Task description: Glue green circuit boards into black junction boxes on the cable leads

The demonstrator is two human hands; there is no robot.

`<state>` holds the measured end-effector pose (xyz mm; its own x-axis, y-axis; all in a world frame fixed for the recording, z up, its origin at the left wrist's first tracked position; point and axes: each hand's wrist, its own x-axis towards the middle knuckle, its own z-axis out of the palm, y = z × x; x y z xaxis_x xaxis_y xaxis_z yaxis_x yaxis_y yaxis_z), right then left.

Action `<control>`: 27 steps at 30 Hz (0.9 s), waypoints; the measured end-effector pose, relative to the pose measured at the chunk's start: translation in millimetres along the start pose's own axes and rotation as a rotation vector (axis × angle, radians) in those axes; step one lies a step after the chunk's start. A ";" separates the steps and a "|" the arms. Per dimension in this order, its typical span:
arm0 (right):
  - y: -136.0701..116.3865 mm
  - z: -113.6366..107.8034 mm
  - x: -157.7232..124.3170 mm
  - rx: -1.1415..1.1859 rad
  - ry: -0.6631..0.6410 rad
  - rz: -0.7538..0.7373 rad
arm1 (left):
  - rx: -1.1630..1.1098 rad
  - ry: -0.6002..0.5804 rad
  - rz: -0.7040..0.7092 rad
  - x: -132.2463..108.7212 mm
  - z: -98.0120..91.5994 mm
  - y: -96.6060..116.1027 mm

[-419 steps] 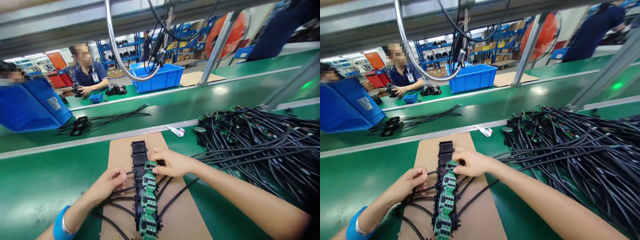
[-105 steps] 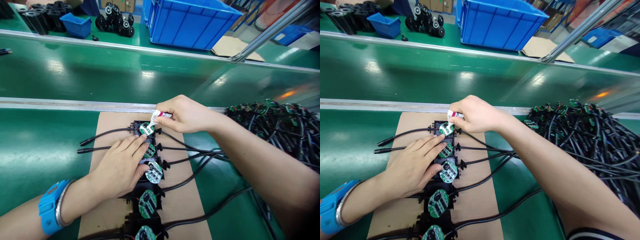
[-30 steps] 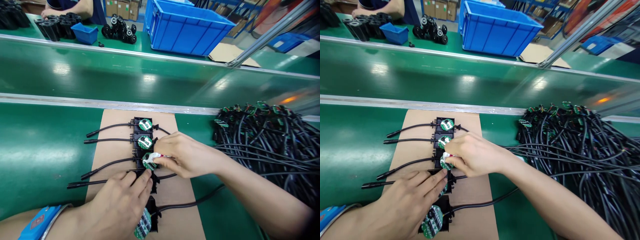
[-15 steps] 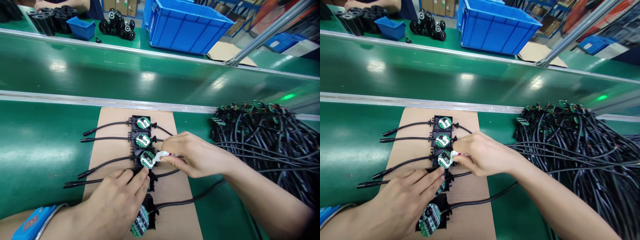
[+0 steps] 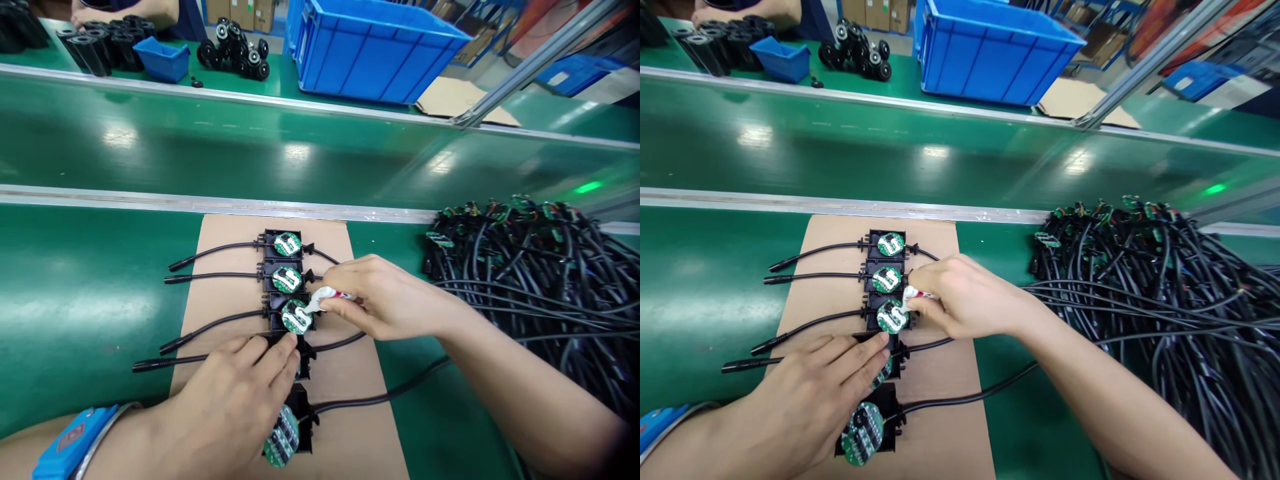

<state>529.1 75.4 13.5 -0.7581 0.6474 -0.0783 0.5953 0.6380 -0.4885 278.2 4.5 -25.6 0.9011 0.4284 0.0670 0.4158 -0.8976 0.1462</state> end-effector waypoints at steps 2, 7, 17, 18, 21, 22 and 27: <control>-6.8 -1.9 -7.9 0.017 0.042 0.024 | 0.006 0.058 0.026 -3.2 -4.2 2.9; -37.1 13.0 -18.9 0.115 0.097 -0.030 | 0.049 0.225 0.009 -21.2 -7.4 15.9; -61.3 46.6 -6.7 0.046 0.109 -0.172 | 0.021 0.176 0.011 -39.4 1.9 24.4; -61.5 47.2 -5.9 0.041 0.102 -0.173 | 0.016 0.192 0.011 -39.8 2.8 24.1; -62.1 47.2 -6.3 0.013 0.087 -0.154 | 0.011 0.245 0.012 -40.9 6.0 23.5; -62.4 46.8 -7.5 0.003 0.084 -0.149 | 0.012 0.245 0.013 -41.2 6.5 23.3; -65.0 46.8 -17.7 0.002 0.058 -0.140 | 0.026 0.189 0.008 -42.0 4.8 23.4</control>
<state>491.3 2.9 6.1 -0.8171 0.5751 0.0407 0.4842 0.7229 -0.4928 250.7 -35.0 -29.7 0.8661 0.4313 0.2528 0.4143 -0.9022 0.1199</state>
